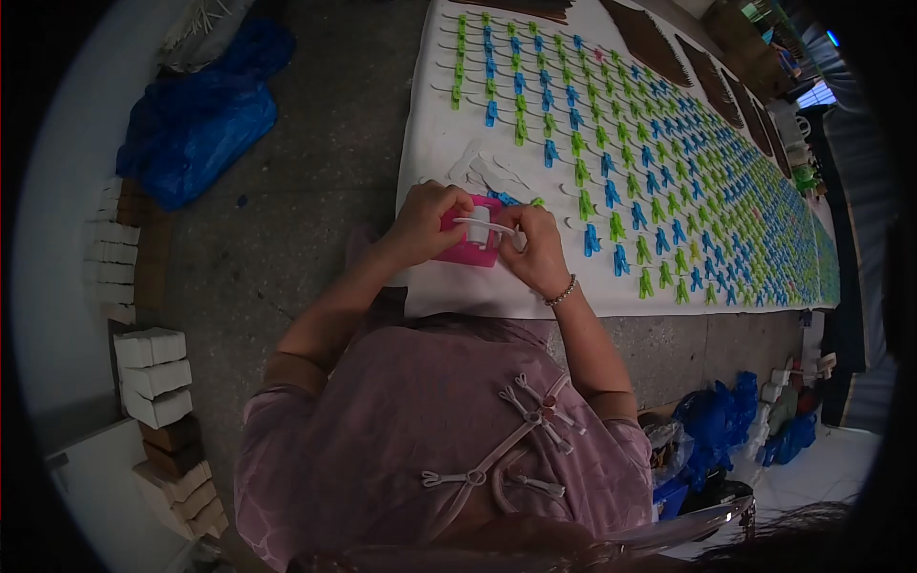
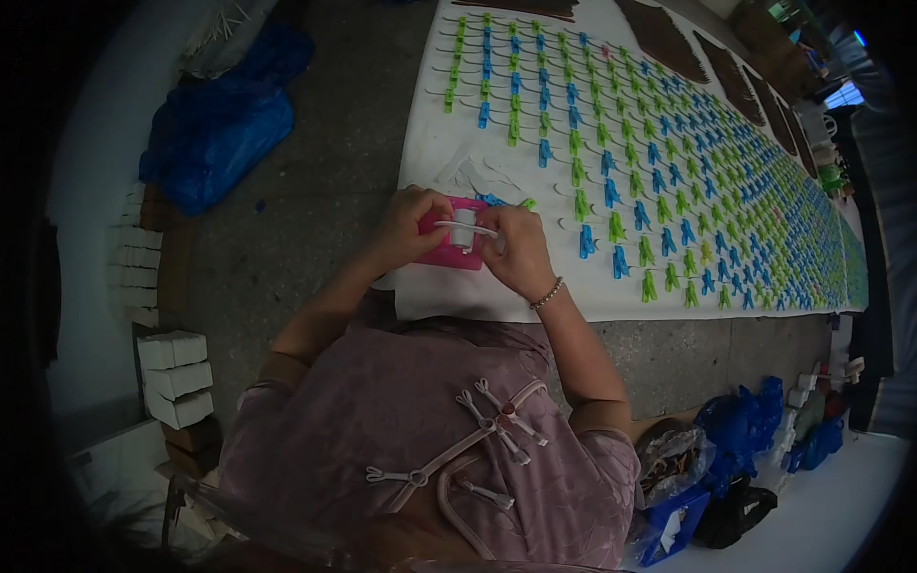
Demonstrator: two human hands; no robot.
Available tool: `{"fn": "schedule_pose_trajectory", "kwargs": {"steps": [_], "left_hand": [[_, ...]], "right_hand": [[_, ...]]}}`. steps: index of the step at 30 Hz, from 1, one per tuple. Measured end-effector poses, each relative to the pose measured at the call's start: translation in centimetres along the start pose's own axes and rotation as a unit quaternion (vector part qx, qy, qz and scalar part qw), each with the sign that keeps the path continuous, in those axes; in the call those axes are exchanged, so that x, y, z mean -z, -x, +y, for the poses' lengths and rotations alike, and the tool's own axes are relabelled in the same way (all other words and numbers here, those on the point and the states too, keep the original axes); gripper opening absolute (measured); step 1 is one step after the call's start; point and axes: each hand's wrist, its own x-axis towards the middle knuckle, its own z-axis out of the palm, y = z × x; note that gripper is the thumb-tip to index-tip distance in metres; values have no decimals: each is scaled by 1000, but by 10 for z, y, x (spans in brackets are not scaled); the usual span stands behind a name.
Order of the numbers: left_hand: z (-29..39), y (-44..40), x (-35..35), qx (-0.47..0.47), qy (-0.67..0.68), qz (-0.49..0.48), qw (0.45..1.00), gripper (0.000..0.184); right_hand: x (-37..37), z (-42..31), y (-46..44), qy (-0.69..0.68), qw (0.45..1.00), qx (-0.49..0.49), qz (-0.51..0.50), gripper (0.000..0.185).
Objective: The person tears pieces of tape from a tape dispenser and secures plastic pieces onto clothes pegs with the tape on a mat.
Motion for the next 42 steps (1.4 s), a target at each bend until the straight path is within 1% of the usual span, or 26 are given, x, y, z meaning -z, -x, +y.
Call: {"fn": "schedule_pose_trajectory", "kwargs": {"steps": [2,5,9,12,14,15,16,17,18,19,20,24,27,29,30,32,33,35,36,38,39,40,41,42], "left_hand": [[2,-2,-2,2,-1,-11,1000,23],[7,-8,-9,-13,7,-18,1000,23],[10,-18,-25,-9,45,-34,998,23],[10,-22,-33,-31,48,-37,998,25],[12,-24,-25,8,64,-55,996,26],[11,-23,-21,6,66,-56,996,26],[9,-21,-16,44,95,-40,994,28],[8,-20,-11,82,122,-23,989,29],[7,-18,-7,81,123,-24,989,29],[8,-17,-2,107,139,-21,984,31],[9,-15,1,133,154,-18,979,32],[12,-9,7,134,140,16,981,32],[7,-3,9,138,155,29,978,32],[5,-1,10,158,220,24,962,31],[5,-1,10,158,220,23,962,31],[6,-2,10,179,277,4,944,32],[5,-2,9,179,278,2,944,32],[3,-3,8,198,320,-20,926,33],[4,-3,8,199,320,-20,926,33],[6,-4,10,226,369,-43,900,39],[7,-5,12,227,368,-42,901,39],[9,-5,13,235,385,-56,891,39],[11,-5,15,244,401,-69,881,39],[16,-7,17,245,399,-69,881,39]], "right_hand": [[4,1,0,36,999,4,17,30],[17,-6,-5,55,998,14,22,31],[31,-17,-9,67,996,31,42,31],[33,-19,-7,52,997,28,54,31],[34,-22,-6,-55,987,-73,135,24],[35,-16,-3,-53,986,-74,137,24],[35,-4,2,13,987,-107,119,19],[33,6,6,79,982,-139,101,20],[28,10,7,80,982,-140,102,20],[23,12,7,195,966,-144,90,25],[17,15,7,307,937,-146,77,33],[0,21,1,351,920,-155,84,40],[-3,21,1,338,920,-179,87,37],[0,21,3,296,924,-233,71,33],[1,22,6,296,923,-234,71,33],[3,27,14,240,931,-259,88,28],[4,29,19,240,931,-261,88,28],[5,32,27,203,948,-201,138,16],[7,27,28,203,948,-202,138,16],[14,16,29,204,952,-86,213,12],[17,7,30,203,952,-86,213,12],[21,-4,30,72,968,-132,200,14],[22,-12,32,-61,965,-175,184,16],[22,-16,34,-63,965,-175,184,16]]}}
